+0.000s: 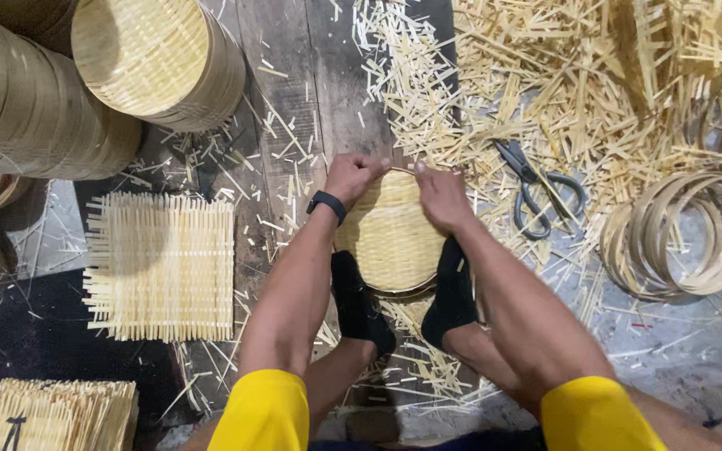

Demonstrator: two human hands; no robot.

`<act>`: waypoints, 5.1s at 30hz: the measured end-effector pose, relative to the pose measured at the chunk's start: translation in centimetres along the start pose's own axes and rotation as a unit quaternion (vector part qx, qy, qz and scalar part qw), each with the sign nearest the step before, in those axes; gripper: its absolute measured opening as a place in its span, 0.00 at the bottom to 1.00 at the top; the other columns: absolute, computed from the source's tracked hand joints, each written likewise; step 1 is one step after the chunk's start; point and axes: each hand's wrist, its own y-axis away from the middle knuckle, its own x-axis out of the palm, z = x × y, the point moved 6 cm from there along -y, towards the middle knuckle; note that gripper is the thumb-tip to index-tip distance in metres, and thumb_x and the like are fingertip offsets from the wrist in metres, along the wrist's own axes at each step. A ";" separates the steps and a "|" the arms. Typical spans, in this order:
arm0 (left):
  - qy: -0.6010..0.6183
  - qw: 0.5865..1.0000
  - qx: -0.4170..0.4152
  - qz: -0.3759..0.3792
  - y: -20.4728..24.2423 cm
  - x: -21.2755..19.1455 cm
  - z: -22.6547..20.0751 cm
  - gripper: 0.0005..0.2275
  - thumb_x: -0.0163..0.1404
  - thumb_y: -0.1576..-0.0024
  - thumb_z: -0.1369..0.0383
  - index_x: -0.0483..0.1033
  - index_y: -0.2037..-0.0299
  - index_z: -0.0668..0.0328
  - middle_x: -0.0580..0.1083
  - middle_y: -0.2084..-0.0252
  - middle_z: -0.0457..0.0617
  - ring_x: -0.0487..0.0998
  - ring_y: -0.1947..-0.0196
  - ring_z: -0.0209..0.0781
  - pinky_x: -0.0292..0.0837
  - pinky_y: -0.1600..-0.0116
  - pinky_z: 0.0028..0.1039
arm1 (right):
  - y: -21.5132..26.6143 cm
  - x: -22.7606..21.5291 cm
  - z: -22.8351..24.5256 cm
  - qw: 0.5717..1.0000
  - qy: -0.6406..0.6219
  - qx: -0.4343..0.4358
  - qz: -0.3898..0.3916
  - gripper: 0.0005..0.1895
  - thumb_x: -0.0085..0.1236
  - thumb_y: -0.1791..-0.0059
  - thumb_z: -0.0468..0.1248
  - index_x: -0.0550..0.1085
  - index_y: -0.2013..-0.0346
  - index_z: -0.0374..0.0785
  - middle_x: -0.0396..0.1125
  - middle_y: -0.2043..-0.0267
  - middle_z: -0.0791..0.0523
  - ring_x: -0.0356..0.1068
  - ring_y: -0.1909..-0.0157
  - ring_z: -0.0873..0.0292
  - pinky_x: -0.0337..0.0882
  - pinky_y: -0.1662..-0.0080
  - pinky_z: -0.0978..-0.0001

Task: The person fits a woven bamboo base into a circular wooden frame, secures it by inserting thin bamboo strips, and trims excess material with scissors.

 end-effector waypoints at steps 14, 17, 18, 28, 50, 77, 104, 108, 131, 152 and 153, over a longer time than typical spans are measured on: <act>0.085 0.975 0.139 -0.153 1.9 -1.6 0.3 0.18 0.59 0.46 0.57 0.73 0.53 0.60 0.78 0.60 0.52 0.78 0.61 0.38 0.76 0.56 0.32 | -3.9 2.0 7.5 0.978 -0.040 -0.204 -0.001 0.34 0.30 0.42 0.58 0.75 0.53 0.32 0.71 0.53 0.39 0.69 0.50 0.38 0.69 0.49 0.46; 0.008 0.890 0.141 -0.433 9.1 -5.3 1.2 0.17 0.50 0.35 0.52 0.78 0.53 0.58 0.77 0.56 0.51 0.77 0.54 0.42 0.74 0.48 0.33 | -2.7 2.8 9.9 0.954 0.237 -0.117 0.139 0.37 0.33 0.50 0.69 0.81 0.54 0.47 0.74 0.56 0.44 0.73 0.50 0.42 0.71 0.49 0.47; -0.041 0.918 0.012 -0.393 10.8 -4.6 2.7 0.17 0.50 0.35 0.52 0.81 0.58 0.57 0.78 0.61 0.50 0.78 0.59 0.43 0.74 0.51 0.34 | -2.2 2.4 10.7 0.949 0.254 -0.113 0.150 0.40 0.35 0.52 0.72 0.81 0.55 0.46 0.74 0.57 0.43 0.74 0.51 0.42 0.72 0.49 0.48; 0.301 0.895 -0.214 -0.249 10.6 -2.6 9.9 0.16 0.66 0.48 0.67 0.81 0.58 0.75 0.80 0.64 0.51 0.76 0.68 0.40 0.72 0.63 0.33 | -2.4 2.3 12.2 0.942 0.283 -0.038 0.178 0.44 0.45 0.58 0.76 0.85 0.63 0.40 0.76 0.56 0.45 0.75 0.52 0.42 0.74 0.49 0.51; -0.477 0.810 0.336 -0.063 18.8 5.4 -10.6 0.11 0.56 0.43 0.75 0.70 0.54 0.51 0.71 0.55 0.49 0.71 0.53 0.47 0.68 0.49 0.36 | 13.1 -19.9 -19.6 0.947 0.301 0.081 0.078 0.29 0.51 0.45 0.60 0.83 0.57 0.37 0.79 0.59 0.46 0.79 0.58 0.48 0.76 0.51 0.55; -0.366 0.906 0.192 -0.096 13.8 8.3 -4.9 0.54 0.68 0.63 0.45 0.53 0.26 0.53 0.62 0.38 0.58 0.62 0.35 0.62 0.49 0.32 0.59 | 12.6 -8.9 -25.9 0.997 0.066 0.046 -0.003 0.36 0.71 0.65 0.52 0.73 0.53 0.29 0.72 0.59 0.41 0.73 0.57 0.43 0.73 0.53 0.52; -0.354 0.916 0.154 -0.110 15.2 9.9 -6.4 0.49 0.67 0.61 0.48 0.56 0.28 0.52 0.52 0.35 0.75 0.50 0.34 0.80 0.55 0.33 0.64 | 4.9 -9.7 -12.4 0.906 0.415 -0.035 0.072 0.24 0.46 0.47 0.54 0.75 0.51 0.38 0.67 0.58 0.49 0.67 0.57 0.54 0.75 0.56 0.59; -0.360 0.916 0.175 -0.037 15.3 9.8 -7.0 0.51 0.68 0.64 0.49 0.56 0.29 0.51 0.53 0.35 0.75 0.50 0.34 0.80 0.54 0.33 0.62 | 4.8 -9.5 -11.3 0.861 0.501 -0.029 0.083 0.36 0.46 0.49 0.65 0.73 0.53 0.31 0.67 0.58 0.50 0.67 0.57 0.56 0.73 0.53 0.65; -0.339 0.919 0.053 -0.194 13.4 11.6 -5.3 0.38 0.54 0.51 0.43 0.67 0.32 0.54 0.67 0.32 0.52 0.61 0.29 0.52 0.45 0.30 0.62 | 4.2 -9.4 -9.0 0.874 0.479 -0.056 0.067 0.33 0.49 0.49 0.61 0.71 0.54 0.30 0.64 0.62 0.49 0.65 0.58 0.54 0.71 0.53 0.62; -0.414 0.861 0.280 0.092 13.9 9.7 -8.0 0.35 0.63 0.62 0.54 0.72 0.41 0.53 0.73 0.44 0.49 0.68 0.38 0.49 0.52 0.33 0.57 | 2.8 -8.3 -9.6 0.848 0.519 -0.096 0.055 0.36 0.43 0.49 0.67 0.76 0.68 0.36 0.64 0.65 0.52 0.64 0.63 0.58 0.70 0.61 0.66; -0.421 0.849 0.302 0.109 13.8 9.8 -8.1 0.35 0.63 0.63 0.54 0.72 0.41 0.52 0.73 0.44 0.49 0.68 0.38 0.49 0.51 0.33 0.57 | 2.5 -7.7 -9.2 0.834 0.541 -0.095 0.054 0.34 0.45 0.48 0.66 0.77 0.69 0.36 0.65 0.65 0.53 0.64 0.62 0.58 0.69 0.59 0.66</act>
